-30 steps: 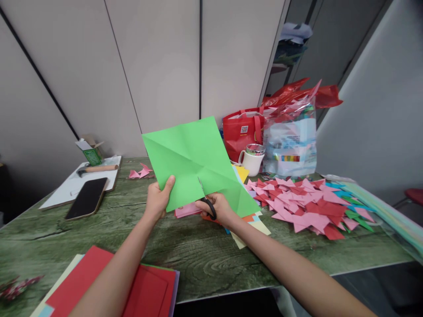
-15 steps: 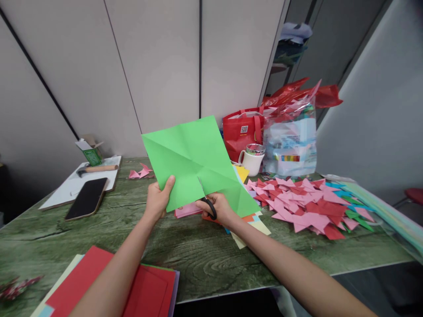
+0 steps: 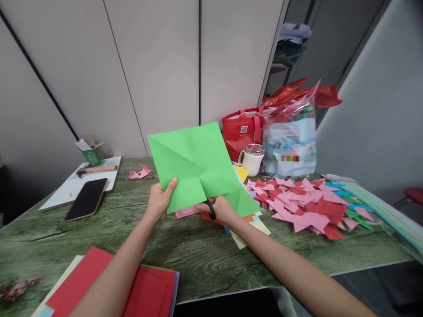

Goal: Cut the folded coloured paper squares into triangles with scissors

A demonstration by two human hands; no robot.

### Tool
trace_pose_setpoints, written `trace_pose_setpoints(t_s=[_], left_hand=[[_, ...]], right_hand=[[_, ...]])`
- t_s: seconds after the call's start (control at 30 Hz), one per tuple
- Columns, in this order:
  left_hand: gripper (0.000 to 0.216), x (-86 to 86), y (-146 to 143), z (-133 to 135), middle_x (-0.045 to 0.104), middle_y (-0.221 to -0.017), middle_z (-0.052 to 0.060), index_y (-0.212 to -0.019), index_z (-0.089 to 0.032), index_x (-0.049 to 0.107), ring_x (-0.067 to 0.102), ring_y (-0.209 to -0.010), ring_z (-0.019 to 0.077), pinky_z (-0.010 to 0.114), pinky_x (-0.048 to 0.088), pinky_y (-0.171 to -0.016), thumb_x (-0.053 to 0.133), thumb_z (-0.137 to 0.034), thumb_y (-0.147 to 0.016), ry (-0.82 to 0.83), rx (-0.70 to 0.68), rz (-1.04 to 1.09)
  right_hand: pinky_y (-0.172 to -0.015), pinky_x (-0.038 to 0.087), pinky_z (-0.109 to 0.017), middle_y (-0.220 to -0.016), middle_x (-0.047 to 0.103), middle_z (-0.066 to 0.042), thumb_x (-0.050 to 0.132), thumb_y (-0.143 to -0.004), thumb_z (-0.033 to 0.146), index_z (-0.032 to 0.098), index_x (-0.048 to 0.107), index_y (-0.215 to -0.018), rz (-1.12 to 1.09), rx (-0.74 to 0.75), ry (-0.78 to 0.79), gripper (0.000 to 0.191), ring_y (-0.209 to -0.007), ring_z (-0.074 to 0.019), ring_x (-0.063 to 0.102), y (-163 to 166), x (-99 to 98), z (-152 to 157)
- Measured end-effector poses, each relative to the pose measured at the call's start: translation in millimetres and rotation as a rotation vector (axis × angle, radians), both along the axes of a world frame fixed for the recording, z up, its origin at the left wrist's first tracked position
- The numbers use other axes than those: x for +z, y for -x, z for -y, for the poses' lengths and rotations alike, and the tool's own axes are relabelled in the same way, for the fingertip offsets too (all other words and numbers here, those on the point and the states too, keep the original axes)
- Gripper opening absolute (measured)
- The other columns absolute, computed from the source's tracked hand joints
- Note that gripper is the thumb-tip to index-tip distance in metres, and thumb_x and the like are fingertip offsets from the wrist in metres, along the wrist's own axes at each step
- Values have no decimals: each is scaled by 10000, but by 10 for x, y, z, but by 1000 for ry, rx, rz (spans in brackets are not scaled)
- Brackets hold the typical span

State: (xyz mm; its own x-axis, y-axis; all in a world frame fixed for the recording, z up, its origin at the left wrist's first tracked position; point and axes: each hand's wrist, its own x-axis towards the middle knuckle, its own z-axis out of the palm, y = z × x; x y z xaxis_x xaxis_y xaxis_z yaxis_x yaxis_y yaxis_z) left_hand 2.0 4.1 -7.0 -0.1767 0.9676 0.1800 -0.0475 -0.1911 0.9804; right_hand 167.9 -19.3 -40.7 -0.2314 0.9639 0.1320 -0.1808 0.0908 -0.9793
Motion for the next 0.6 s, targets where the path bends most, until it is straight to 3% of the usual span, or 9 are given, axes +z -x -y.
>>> trace_pose_setpoints(t_s=[0.13, 0.37, 0.6], left_hand=[[330, 12, -22, 17, 624, -528, 22, -604, -106, 614, 530, -440, 123, 223, 427, -421, 691, -421, -542, 53, -48, 34], [309, 47, -33, 33, 611, -489, 0, -612, -116, 602, 519, -398, 112, 229, 444, -415, 703, -398, -539, 89, -45, 105], [300, 69, -43, 54, 596, -443, -2, -639, -122, 588, 510, -344, 123, 244, 446, -359, 700, -386, -553, 118, -81, 122]], right_hand=[[-577, 471, -281, -638, 653, -24, 728, -466, 333, 180, 653, -720, -52, 28, 18, 306, -664, -193, 596, -6, -11, 4], [-673, 476, -319, -757, 668, -35, 752, -432, 294, 155, 635, -849, -125, 53, 9, 455, -684, -197, 609, -3, 52, 22], [-713, 451, -289, -769, 653, -47, 727, -470, 332, 151, 605, -890, -180, -85, -91, 473, -775, -192, 583, 23, 66, 2]])
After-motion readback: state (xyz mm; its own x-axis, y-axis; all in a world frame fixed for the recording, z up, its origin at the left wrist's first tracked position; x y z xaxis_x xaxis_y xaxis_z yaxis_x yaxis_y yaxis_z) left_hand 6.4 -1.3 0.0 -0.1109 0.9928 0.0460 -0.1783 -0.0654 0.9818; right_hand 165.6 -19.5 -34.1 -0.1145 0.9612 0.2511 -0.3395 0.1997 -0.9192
